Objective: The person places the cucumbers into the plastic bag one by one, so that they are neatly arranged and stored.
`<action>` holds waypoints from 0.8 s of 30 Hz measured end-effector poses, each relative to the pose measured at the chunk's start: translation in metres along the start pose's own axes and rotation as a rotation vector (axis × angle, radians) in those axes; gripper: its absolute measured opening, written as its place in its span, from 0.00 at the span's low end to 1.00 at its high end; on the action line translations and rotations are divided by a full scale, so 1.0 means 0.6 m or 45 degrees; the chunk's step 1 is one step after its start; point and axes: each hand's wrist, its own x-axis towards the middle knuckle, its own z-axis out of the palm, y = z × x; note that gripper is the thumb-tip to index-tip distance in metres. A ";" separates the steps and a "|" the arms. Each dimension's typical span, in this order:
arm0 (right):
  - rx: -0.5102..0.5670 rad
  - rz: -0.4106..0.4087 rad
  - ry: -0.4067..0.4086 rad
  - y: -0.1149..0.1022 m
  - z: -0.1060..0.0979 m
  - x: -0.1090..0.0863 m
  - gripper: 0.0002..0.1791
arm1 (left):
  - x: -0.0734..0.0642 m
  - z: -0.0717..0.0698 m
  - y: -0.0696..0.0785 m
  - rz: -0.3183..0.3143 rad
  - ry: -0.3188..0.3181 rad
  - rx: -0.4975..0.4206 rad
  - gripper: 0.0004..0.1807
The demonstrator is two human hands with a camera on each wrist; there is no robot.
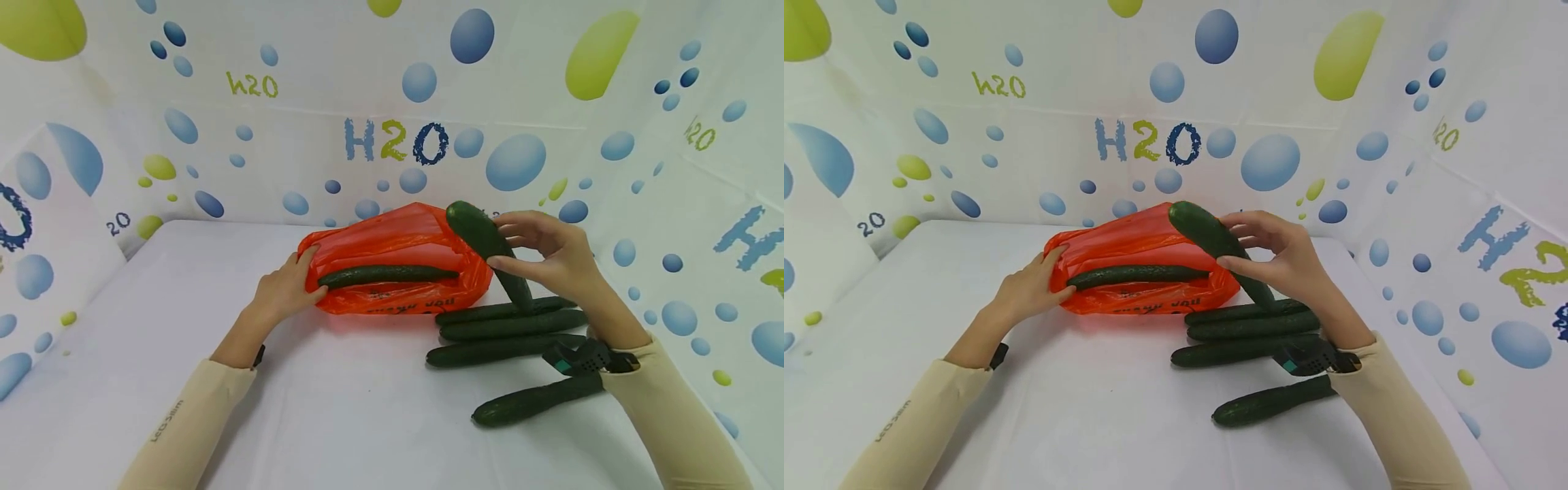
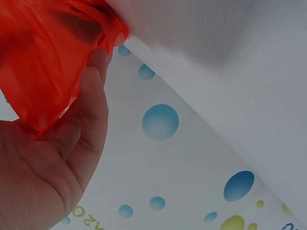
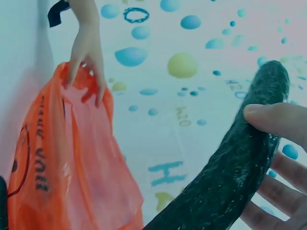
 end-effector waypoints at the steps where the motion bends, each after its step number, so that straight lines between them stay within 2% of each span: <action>1: 0.009 0.007 0.013 -0.001 0.002 0.005 0.30 | -0.001 0.000 -0.001 -0.001 0.001 -0.002 0.46; 8: 0.134 0.039 0.059 -0.006 0.016 0.038 0.27 | -0.002 0.002 -0.001 -0.004 0.005 -0.009 0.45; 14: 0.209 0.085 0.141 -0.011 0.035 0.073 0.27 | 0.003 0.003 -0.002 0.004 0.014 -0.008 0.45; 24: 0.335 -0.001 0.186 -0.018 0.062 0.106 0.27 | 0.002 0.003 -0.004 -0.008 -0.005 -0.001 0.46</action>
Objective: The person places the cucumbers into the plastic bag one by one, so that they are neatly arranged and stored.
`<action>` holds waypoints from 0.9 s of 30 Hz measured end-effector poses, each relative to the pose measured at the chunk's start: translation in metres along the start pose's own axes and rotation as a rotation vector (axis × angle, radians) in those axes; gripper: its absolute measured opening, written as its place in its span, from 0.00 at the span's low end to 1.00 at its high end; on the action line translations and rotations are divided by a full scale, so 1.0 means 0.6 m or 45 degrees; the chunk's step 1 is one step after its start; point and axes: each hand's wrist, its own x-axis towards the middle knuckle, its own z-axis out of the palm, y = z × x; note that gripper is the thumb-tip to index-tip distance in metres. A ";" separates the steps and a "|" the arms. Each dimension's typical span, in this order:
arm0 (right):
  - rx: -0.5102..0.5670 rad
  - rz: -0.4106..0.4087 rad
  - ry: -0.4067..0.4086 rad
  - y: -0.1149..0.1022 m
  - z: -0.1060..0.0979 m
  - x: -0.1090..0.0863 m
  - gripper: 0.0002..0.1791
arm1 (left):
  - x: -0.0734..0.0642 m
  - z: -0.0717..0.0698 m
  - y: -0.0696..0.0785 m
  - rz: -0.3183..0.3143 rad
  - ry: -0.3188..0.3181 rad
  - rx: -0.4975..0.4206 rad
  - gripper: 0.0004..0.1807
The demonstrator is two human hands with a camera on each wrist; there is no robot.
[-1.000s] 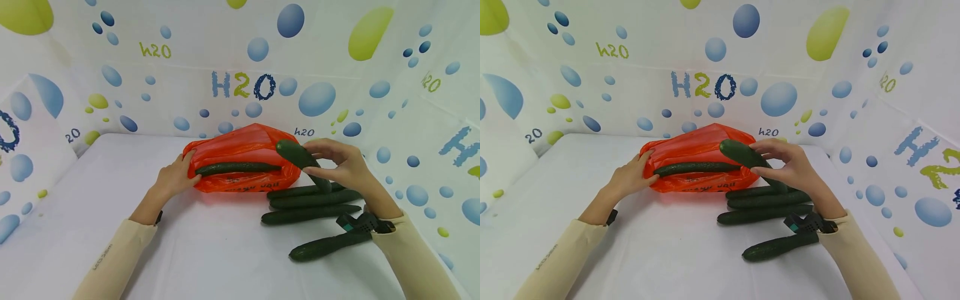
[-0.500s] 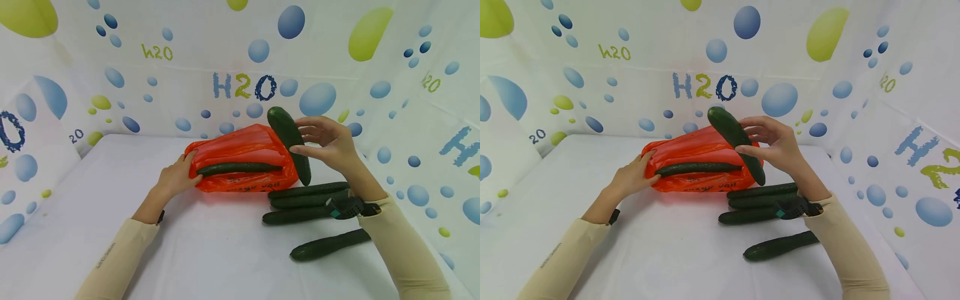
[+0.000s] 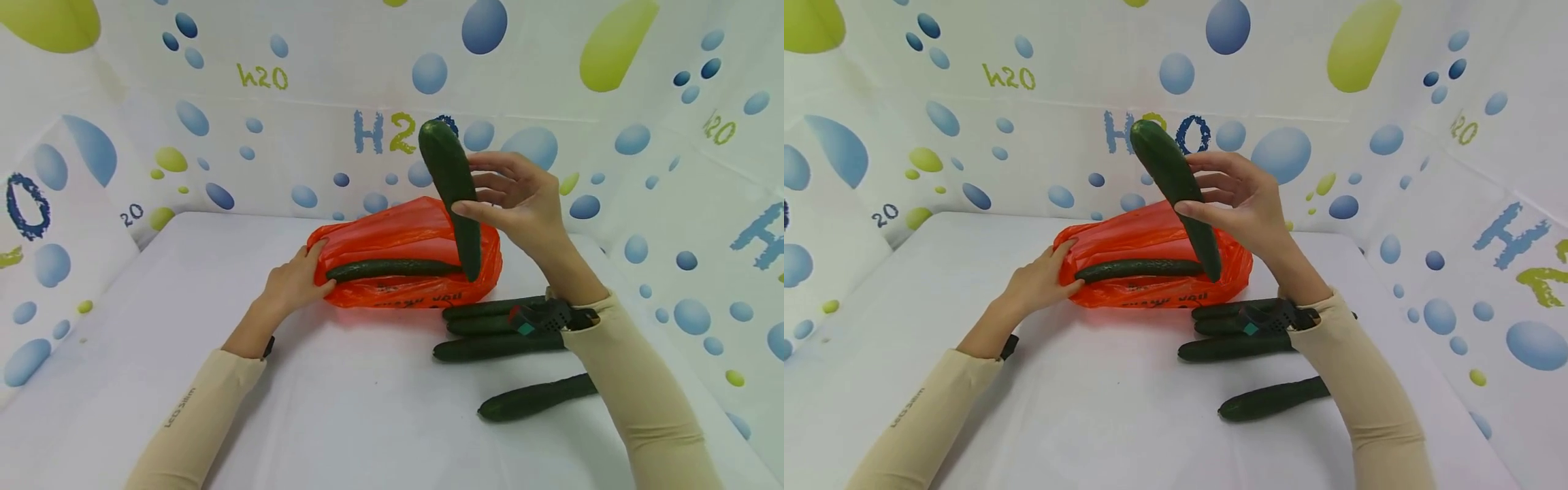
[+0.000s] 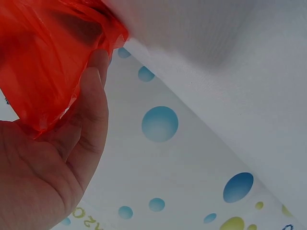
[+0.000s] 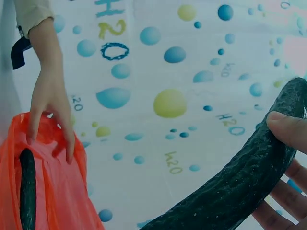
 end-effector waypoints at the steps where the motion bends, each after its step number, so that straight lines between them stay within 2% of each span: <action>1: 0.013 0.000 0.004 0.002 0.003 0.003 0.27 | 0.000 -0.001 0.000 0.000 0.002 -0.001 0.46; 6: 0.069 0.037 0.005 0.017 0.018 0.009 0.25 | -0.002 -0.002 0.001 -0.006 0.004 -0.003 0.46; 11: 0.067 0.085 -0.030 0.045 0.033 0.003 0.25 | -0.004 -0.003 0.002 -0.009 0.011 -0.007 0.46; 20: -0.025 0.157 -0.130 0.099 0.054 -0.020 0.27 | -0.005 0.000 -0.001 -0.008 0.029 -0.010 0.45; 24: -0.109 0.209 -0.143 0.117 0.062 -0.033 0.27 | -0.005 0.001 -0.001 0.001 0.035 0.005 0.45; 27: -0.180 0.212 -0.164 0.131 0.070 -0.040 0.27 | -0.006 0.001 -0.001 -0.008 0.037 0.011 0.45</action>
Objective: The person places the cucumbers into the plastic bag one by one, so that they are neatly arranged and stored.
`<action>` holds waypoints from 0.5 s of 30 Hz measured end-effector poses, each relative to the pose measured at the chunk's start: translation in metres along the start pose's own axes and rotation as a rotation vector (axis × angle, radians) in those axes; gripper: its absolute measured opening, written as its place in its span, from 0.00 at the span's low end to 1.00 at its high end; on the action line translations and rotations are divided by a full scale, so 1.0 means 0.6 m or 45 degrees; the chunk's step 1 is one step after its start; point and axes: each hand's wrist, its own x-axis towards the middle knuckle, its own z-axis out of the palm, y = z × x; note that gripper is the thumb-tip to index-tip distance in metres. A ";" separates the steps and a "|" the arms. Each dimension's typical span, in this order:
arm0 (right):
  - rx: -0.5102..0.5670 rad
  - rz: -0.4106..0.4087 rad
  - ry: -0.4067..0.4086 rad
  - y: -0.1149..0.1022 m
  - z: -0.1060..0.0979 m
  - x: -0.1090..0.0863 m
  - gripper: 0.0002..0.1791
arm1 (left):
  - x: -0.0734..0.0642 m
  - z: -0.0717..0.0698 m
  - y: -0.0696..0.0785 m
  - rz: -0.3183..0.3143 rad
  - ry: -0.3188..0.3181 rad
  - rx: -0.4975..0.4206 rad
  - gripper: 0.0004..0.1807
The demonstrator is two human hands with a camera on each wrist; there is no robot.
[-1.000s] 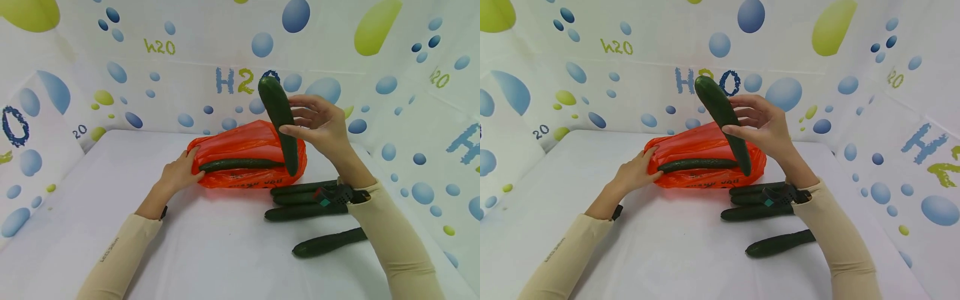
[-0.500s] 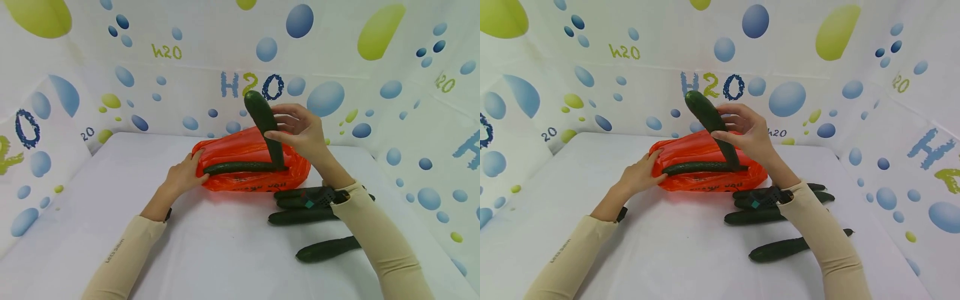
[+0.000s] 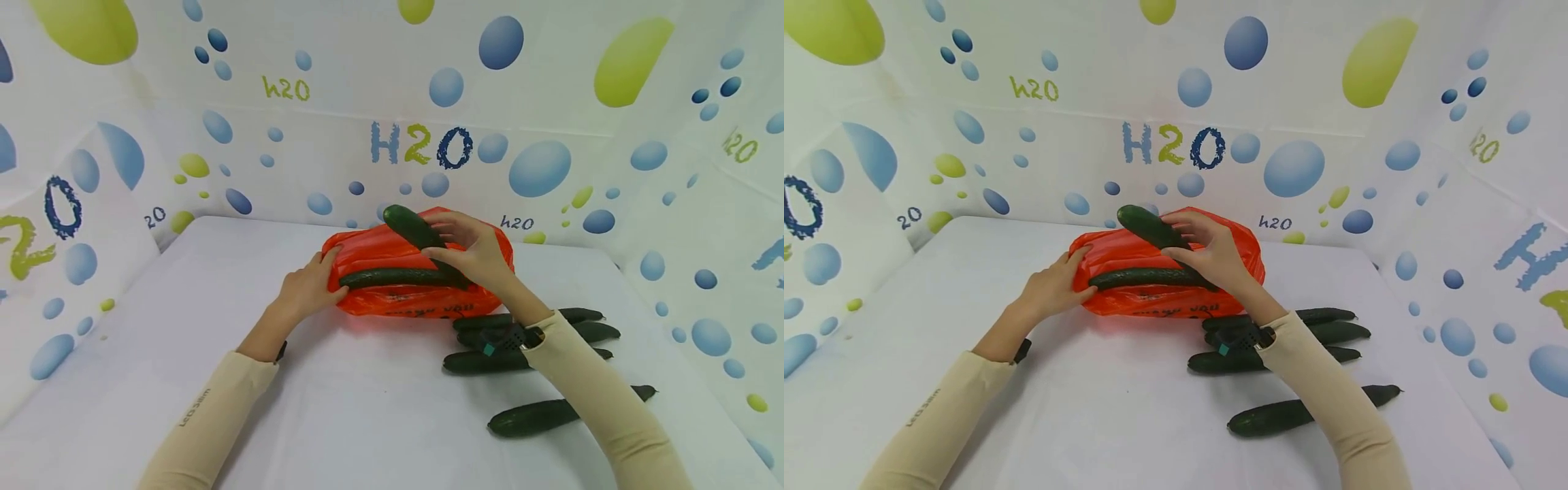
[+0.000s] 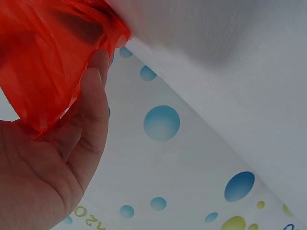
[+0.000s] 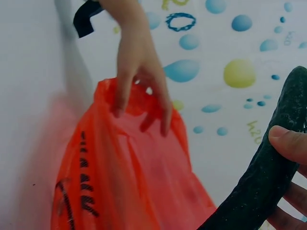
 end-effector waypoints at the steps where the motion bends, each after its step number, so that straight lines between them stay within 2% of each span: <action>1: -0.025 -0.003 -0.009 0.005 0.003 -0.002 0.27 | 0.000 0.000 0.001 -0.004 -0.002 0.002 0.45; 8: -0.179 -0.040 -0.100 0.034 0.017 -0.010 0.25 | 0.002 0.002 0.004 -0.009 -0.013 0.027 0.45; 15: -0.271 -0.062 -0.209 0.060 0.025 -0.002 0.25 | 0.002 -0.001 0.003 -0.021 -0.008 0.039 0.45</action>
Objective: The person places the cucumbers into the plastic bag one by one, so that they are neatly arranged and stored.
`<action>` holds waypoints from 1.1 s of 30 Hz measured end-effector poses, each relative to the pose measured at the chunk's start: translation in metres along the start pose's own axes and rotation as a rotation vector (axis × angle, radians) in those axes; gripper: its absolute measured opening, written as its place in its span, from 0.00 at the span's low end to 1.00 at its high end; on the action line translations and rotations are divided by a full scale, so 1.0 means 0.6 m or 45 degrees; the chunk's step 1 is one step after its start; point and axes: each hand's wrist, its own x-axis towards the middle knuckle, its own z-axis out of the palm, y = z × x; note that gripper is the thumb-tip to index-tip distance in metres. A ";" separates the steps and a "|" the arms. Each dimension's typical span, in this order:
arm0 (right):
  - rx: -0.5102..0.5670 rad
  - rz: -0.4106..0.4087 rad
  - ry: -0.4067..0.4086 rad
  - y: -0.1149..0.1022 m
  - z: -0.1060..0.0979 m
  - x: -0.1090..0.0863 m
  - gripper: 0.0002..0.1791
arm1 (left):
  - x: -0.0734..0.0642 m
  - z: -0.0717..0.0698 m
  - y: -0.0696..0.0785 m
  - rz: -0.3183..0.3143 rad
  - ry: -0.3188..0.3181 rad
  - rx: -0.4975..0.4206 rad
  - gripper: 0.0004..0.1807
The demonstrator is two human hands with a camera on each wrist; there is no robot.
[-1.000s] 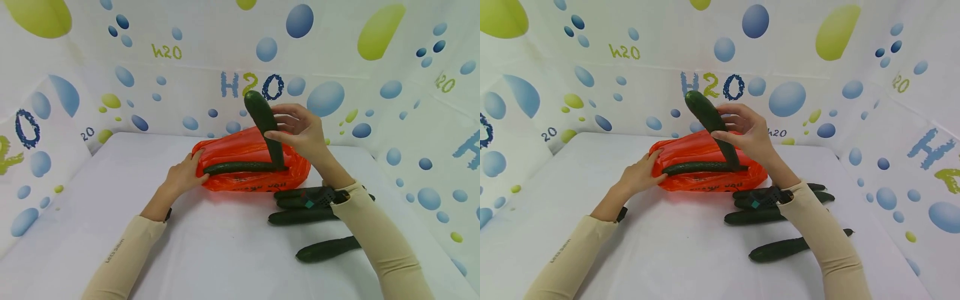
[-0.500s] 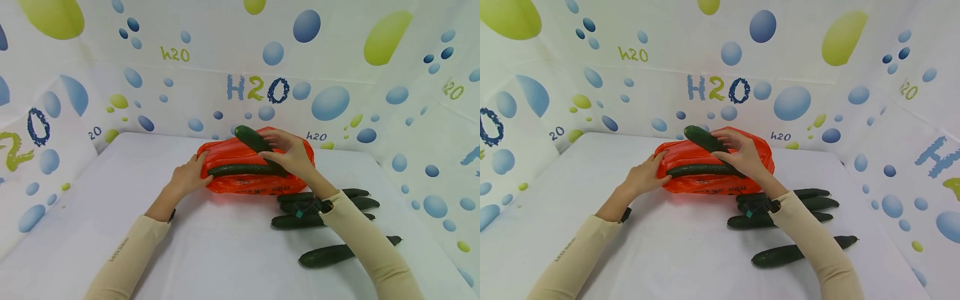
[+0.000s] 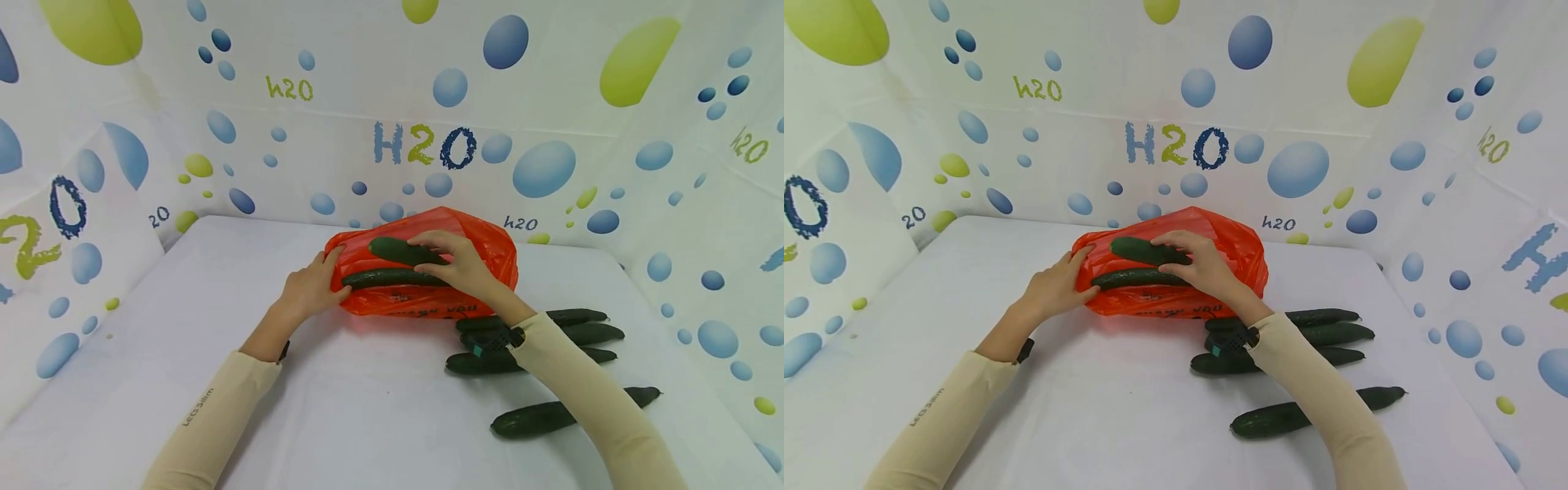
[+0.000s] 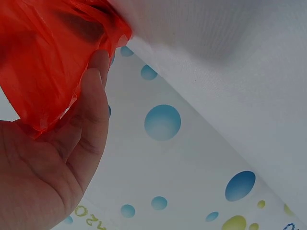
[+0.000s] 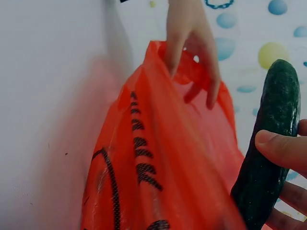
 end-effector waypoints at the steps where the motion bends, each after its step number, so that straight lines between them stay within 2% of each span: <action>1: -0.011 0.003 -0.016 0.004 0.001 0.001 0.25 | 0.000 0.000 0.000 0.000 0.000 0.001 0.45; 12: -0.156 0.100 -0.184 0.036 0.028 0.010 0.23 | -0.002 0.000 0.002 0.000 0.002 0.007 0.46; 18: -0.184 0.147 -0.306 0.044 0.044 0.011 0.23 | -0.003 -0.002 0.005 0.003 0.006 0.012 0.45; 24: -0.224 0.127 -0.448 0.049 0.085 0.033 0.22 | -0.017 -0.009 -0.016 -0.015 0.046 0.031 0.45; 27: -0.267 0.124 -0.523 0.050 0.101 0.031 0.21 | -0.024 -0.007 -0.021 -0.012 0.053 0.046 0.45; 30: -0.287 0.166 -0.552 0.052 0.103 0.018 0.21 | -0.023 0.000 -0.015 0.009 0.043 0.043 0.44; 33: -0.290 0.213 -0.525 0.053 0.090 0.008 0.21 | -0.010 0.003 0.000 0.040 0.043 0.045 0.44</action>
